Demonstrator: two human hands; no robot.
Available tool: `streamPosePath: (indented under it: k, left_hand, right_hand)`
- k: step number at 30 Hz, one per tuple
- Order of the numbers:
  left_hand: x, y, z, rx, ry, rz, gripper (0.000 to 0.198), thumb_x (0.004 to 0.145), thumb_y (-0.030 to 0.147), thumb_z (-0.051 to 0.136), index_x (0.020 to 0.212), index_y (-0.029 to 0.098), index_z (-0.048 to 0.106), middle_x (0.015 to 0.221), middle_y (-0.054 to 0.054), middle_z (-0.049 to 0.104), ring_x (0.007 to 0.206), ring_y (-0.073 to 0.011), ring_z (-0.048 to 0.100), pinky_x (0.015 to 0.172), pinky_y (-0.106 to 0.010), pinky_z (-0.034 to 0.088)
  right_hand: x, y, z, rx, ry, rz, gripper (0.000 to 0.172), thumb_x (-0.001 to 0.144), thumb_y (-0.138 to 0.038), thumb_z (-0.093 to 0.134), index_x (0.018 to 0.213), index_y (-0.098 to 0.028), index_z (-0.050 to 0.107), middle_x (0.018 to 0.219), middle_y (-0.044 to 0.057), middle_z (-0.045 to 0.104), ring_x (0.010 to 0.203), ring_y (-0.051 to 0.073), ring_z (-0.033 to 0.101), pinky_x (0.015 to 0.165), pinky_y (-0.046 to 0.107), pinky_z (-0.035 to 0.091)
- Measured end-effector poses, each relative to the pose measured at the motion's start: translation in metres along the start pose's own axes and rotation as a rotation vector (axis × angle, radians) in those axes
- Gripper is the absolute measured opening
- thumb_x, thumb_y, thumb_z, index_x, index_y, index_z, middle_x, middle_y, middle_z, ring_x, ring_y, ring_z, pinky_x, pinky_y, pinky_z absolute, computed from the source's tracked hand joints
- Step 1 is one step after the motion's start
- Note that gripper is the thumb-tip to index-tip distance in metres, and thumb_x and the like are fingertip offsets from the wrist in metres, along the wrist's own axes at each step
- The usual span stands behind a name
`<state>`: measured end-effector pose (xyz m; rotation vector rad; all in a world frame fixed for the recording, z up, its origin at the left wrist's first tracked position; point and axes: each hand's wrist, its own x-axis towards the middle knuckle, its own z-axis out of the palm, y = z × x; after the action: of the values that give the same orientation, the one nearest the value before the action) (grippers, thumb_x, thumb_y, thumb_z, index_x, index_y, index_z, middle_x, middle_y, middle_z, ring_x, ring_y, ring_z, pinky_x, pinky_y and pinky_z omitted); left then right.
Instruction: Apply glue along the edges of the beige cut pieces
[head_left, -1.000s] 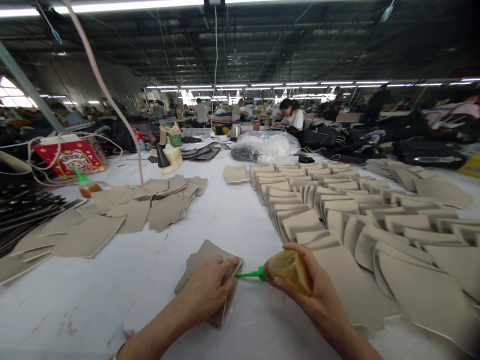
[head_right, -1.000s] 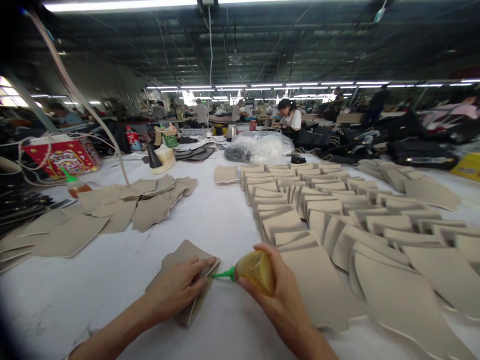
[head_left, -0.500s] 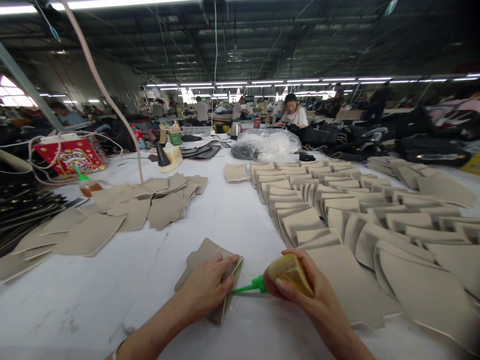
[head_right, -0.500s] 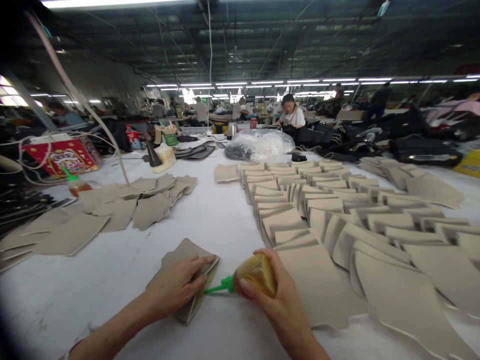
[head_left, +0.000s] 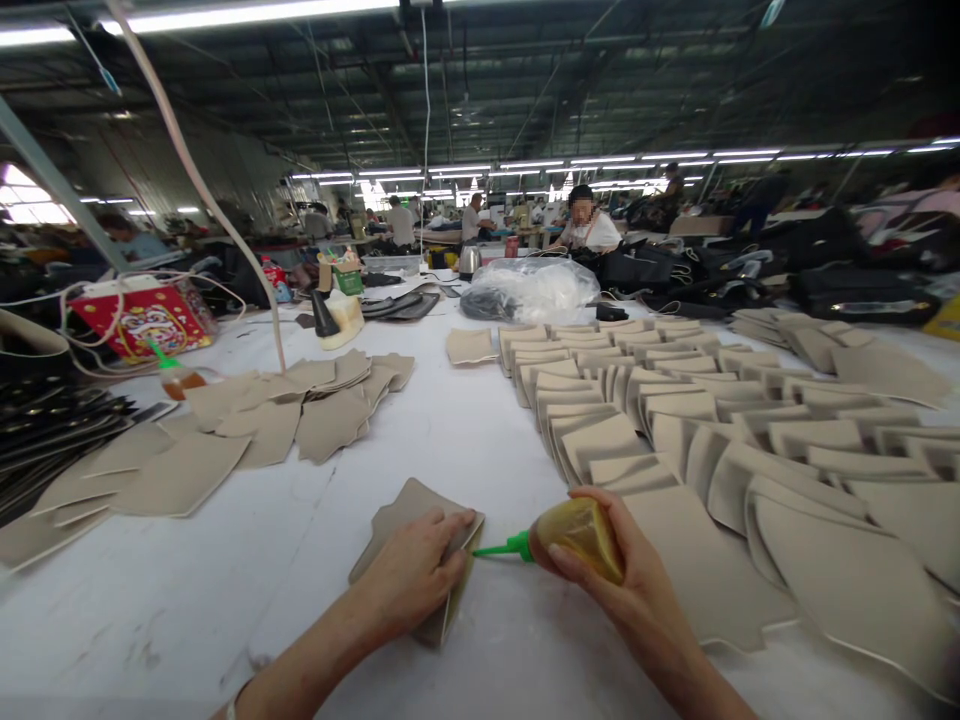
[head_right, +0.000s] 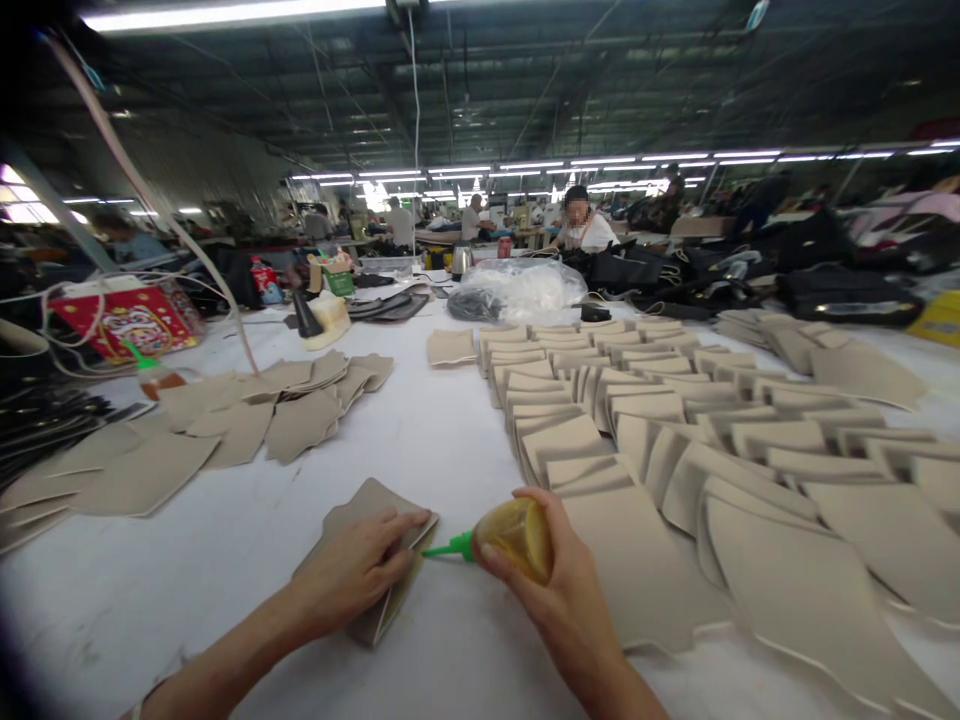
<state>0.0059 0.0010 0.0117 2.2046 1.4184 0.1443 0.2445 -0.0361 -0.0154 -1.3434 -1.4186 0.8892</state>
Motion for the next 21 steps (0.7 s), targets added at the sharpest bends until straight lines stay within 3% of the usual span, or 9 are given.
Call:
streamPosePath:
  k: [3,10,16,21]
  left_hand:
    - [0.001,-0.001,0.001,-0.013,0.003,0.003,0.046,0.089,0.027,0.037,0.133,0.024,0.051,0.117,-0.006,0.062,0.108,-0.0217,0.058,0.095,-0.034,0.044]
    - [0.001,-0.002,0.002,-0.001,0.005,0.006,0.047,0.090,0.027,0.035,0.134,0.025,0.051,0.113,-0.007,0.063,0.105,-0.0228,0.060,0.094,-0.036,0.045]
    - [0.000,-0.002,0.001,-0.003,0.015,-0.002,0.047,0.090,0.028,0.036,0.134,0.025,0.051,0.113,-0.007,0.063,0.106,-0.0239,0.059,0.093,-0.038,0.045]
    - [0.002,-0.004,0.003,-0.028,0.013,0.002,0.047,0.089,0.031,0.039,0.134,0.024,0.050,0.114,-0.007,0.062,0.105,-0.0241,0.058,0.094,-0.037,0.043]
  right_hand:
    - [0.000,-0.003,-0.001,0.094,-0.047,0.026,0.056,0.081,-0.052,0.071,0.119,-0.022,0.043,0.090,0.001,0.060,0.080,0.024,0.059,0.072,0.033,0.047]
    - [0.010,0.000,0.000,0.049,0.061,0.018,0.059,0.077,-0.056,0.072,0.117,-0.024,0.045,0.088,-0.001,0.058,0.080,0.024,0.057,0.072,0.034,0.045]
    - [-0.015,-0.005,0.006,0.104,-0.037,0.070,0.054,0.079,-0.053,0.071,0.118,-0.024,0.045,0.092,-0.001,0.060,0.082,0.023,0.058,0.075,0.031,0.045]
    - [-0.024,-0.005,0.007,0.311,-0.044,0.128,0.051,0.077,-0.050,0.075,0.114,-0.024,0.052,0.089,0.000,0.063,0.081,0.024,0.060,0.073,0.031,0.048]
